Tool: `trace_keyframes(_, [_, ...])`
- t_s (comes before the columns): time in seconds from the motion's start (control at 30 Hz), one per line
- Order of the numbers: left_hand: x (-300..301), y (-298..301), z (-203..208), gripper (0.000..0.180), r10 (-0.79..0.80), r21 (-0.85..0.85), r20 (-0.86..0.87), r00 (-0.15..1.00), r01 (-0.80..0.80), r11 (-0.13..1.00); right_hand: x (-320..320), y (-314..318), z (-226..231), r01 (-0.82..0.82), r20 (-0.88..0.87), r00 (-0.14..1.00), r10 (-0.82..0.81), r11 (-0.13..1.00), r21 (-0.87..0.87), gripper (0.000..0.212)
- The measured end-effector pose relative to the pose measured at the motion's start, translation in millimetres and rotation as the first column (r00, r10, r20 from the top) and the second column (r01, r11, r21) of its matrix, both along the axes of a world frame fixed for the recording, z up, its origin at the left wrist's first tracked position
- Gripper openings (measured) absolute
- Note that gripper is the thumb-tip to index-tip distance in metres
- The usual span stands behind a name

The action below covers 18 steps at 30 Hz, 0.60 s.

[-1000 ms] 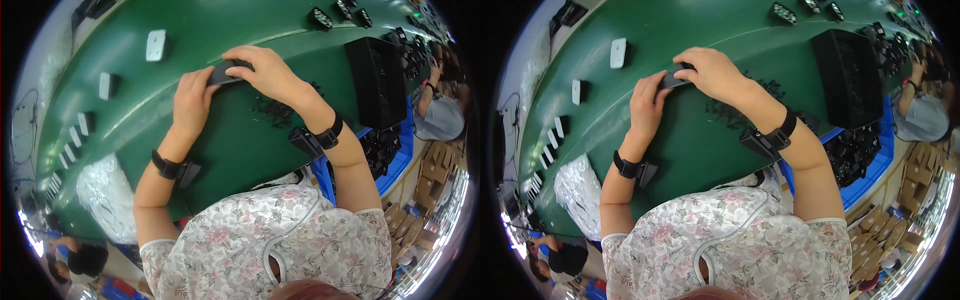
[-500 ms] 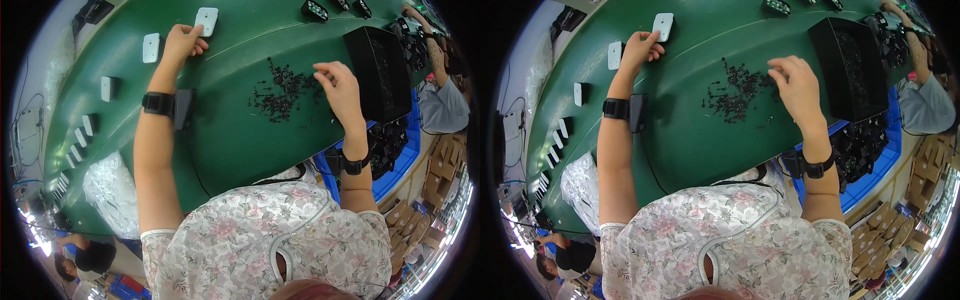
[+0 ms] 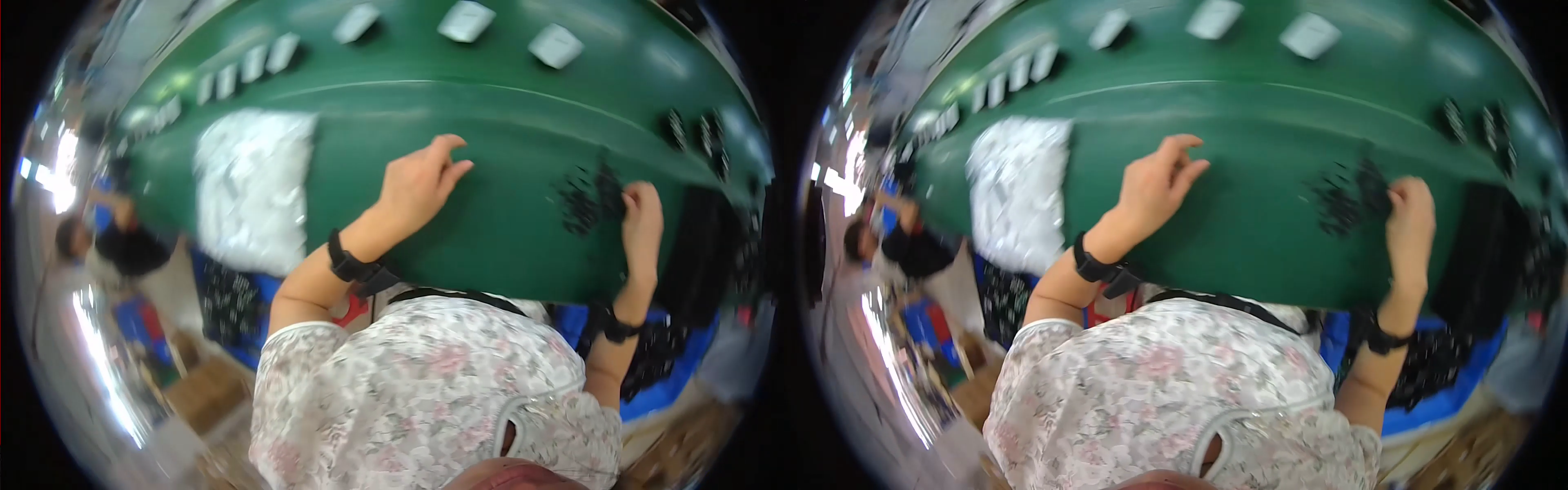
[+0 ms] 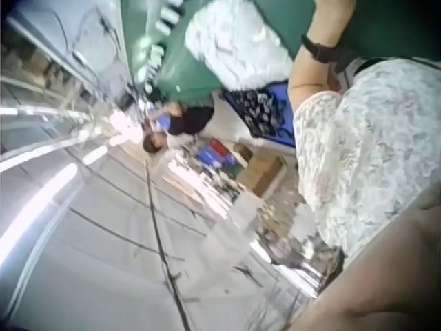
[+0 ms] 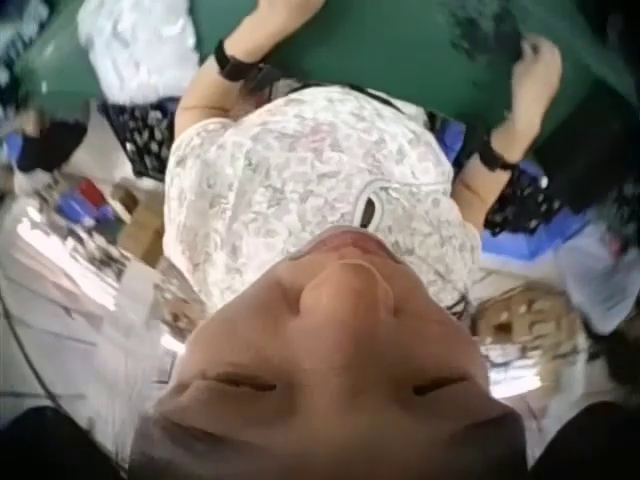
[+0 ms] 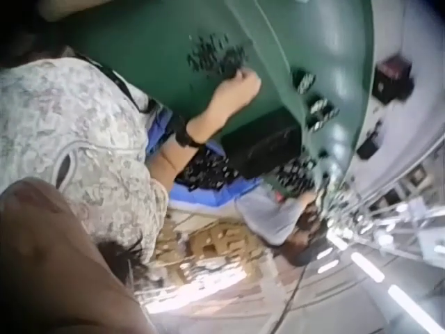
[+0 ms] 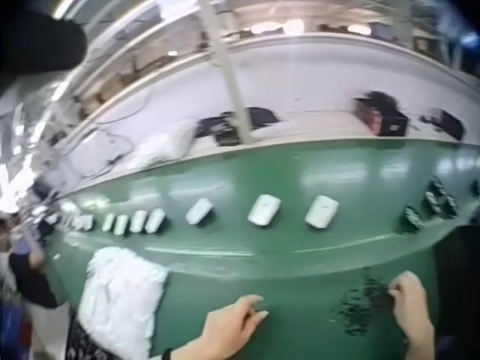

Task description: Assembling small plastic housings and electronic components on a factory production line.

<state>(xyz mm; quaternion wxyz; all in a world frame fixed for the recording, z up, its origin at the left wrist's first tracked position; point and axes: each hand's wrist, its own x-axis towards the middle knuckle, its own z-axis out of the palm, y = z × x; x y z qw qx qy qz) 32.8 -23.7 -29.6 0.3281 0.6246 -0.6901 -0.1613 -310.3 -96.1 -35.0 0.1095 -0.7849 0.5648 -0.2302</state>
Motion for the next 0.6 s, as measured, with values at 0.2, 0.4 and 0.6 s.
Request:
trace_keyframes(0.2, [102, 68, 10, 0.016, 0.567, -0.166, 0.101, 0.818, -0.548, 0.82, -16, -3, -6, 0.168, 0.113, 0.974, -0.194, 0.965, 0.2, 0.015])
trace_keyframes(0.4, [239, 134, 6, 0.014, 0.804, -0.287, 0.394, 0.445, -0.772, 0.568, -8, -16, -21, 0.06, 0.483, 0.853, -0.196, 0.957, 0.283, 0.014])
trace_keyframes(0.6, [274, 132, -16, 0.041, 0.565, -0.045, 0.523, 0.638, -0.642, 0.766, 4, -16, -11, 0.073, 0.554, 0.803, -0.22, 0.959, 0.274, 0.016])
